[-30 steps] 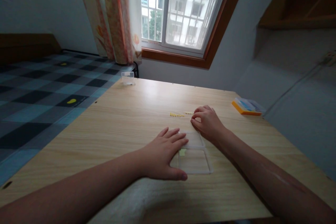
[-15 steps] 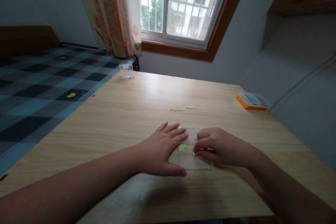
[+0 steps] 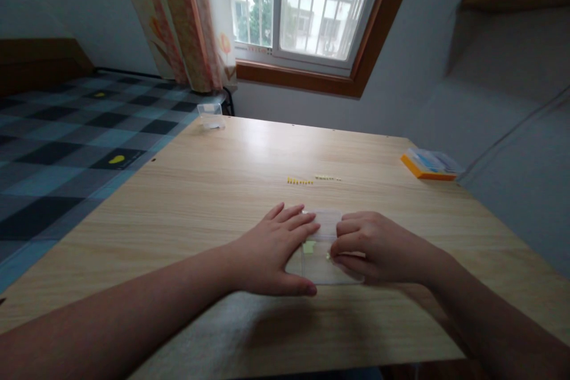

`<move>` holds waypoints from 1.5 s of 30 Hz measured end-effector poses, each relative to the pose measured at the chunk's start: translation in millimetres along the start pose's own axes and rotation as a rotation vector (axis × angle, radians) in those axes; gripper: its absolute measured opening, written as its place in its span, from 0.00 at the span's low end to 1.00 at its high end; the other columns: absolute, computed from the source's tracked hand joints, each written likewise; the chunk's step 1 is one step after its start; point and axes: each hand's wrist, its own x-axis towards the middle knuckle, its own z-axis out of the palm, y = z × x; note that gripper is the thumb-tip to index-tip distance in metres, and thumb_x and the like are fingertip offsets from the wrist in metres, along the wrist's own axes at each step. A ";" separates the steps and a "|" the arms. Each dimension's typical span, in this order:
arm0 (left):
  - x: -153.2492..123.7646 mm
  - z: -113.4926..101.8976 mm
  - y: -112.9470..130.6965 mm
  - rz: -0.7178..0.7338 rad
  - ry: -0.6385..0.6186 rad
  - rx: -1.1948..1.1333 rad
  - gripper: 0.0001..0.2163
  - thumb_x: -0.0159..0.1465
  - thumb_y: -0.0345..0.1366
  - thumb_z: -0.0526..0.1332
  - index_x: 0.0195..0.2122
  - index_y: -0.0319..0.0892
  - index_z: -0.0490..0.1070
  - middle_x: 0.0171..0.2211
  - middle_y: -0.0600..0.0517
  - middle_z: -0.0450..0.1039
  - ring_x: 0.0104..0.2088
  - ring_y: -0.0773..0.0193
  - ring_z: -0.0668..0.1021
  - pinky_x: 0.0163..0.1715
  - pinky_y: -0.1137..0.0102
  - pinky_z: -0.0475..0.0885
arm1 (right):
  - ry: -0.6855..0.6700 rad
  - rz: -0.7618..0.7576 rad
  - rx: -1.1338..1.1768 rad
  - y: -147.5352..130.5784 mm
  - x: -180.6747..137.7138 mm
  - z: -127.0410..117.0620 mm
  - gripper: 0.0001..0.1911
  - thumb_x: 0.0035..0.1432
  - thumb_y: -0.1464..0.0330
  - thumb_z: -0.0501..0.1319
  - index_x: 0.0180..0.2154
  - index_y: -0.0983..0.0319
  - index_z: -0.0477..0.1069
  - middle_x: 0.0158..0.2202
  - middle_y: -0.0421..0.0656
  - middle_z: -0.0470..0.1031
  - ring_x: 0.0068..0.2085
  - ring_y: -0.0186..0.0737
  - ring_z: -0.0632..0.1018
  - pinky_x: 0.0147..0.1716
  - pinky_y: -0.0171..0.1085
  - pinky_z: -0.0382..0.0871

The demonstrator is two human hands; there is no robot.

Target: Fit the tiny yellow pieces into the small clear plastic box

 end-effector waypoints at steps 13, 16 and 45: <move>-0.3 0.4 0.7 0.003 0.008 0.000 0.47 0.57 0.65 0.66 0.70 0.39 0.61 0.71 0.38 0.55 0.72 0.35 0.55 0.70 0.39 0.45 | 0.056 0.088 0.059 -5.7 4.2 13.5 0.11 0.69 0.68 0.58 0.41 0.59 0.80 0.32 0.39 0.74 0.31 0.27 0.69 0.34 0.31 0.56; -0.5 -0.2 1.8 0.004 0.001 -0.002 0.47 0.57 0.65 0.66 0.70 0.38 0.61 0.71 0.37 0.55 0.72 0.35 0.55 0.70 0.40 0.46 | 0.077 0.081 0.078 -6.1 5.2 15.2 0.11 0.69 0.68 0.58 0.42 0.60 0.81 0.32 0.39 0.74 0.31 0.27 0.70 0.34 0.30 0.57; -0.5 0.0 1.5 0.008 0.010 0.004 0.47 0.58 0.66 0.65 0.70 0.39 0.60 0.71 0.38 0.55 0.72 0.36 0.55 0.70 0.41 0.45 | 0.076 0.055 0.143 -1.6 6.4 15.9 0.10 0.66 0.70 0.59 0.38 0.62 0.80 0.29 0.39 0.70 0.29 0.27 0.67 0.32 0.30 0.55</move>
